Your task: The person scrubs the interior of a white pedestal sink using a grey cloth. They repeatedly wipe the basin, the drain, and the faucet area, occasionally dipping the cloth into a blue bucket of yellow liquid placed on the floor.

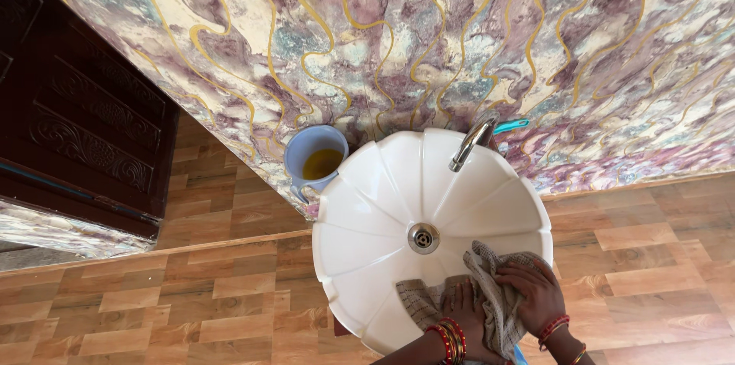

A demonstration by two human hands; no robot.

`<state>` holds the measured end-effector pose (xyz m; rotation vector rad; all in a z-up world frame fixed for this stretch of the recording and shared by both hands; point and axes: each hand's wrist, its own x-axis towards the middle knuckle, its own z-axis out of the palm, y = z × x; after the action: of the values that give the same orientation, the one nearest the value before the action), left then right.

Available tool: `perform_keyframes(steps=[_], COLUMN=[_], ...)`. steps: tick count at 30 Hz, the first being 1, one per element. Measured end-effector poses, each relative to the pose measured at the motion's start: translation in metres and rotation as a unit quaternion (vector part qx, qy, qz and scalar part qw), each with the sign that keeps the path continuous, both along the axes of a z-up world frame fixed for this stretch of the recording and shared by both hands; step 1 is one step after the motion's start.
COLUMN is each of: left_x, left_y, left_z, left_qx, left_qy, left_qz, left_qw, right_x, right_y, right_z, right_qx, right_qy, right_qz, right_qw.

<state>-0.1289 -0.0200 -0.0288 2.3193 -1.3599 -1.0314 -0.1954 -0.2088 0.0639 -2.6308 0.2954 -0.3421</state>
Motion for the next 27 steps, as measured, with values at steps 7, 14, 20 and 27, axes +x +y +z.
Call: perform_keyframes(steps=[7, 14, 20, 27], left_x=[0.003, 0.023, 0.030, 0.005], left_y=[-0.045, -0.085, -0.115, -0.144], left_z=[-0.009, 0.029, 0.042, 0.043], left_qx=[-0.072, -0.010, 0.039, 0.027], left_qy=[0.051, 0.002, -0.024, -0.031], left_qz=[0.003, 0.060, 0.118, 0.159], left_qw=[0.996, 0.998, 0.992, 0.986], right_x=[-0.002, 0.015, 0.035, 0.043], right_y=[-0.023, -0.058, -0.084, -0.091], right_z=[-0.007, -0.010, -0.001, -0.009], right_qx=[0.028, 0.021, 0.004, -0.036], right_qy=[-0.173, -0.178, -0.195, -0.193], right_qz=[0.101, 0.142, 0.181, 0.176], right_qw=[0.979, 0.973, 0.964, 0.965])
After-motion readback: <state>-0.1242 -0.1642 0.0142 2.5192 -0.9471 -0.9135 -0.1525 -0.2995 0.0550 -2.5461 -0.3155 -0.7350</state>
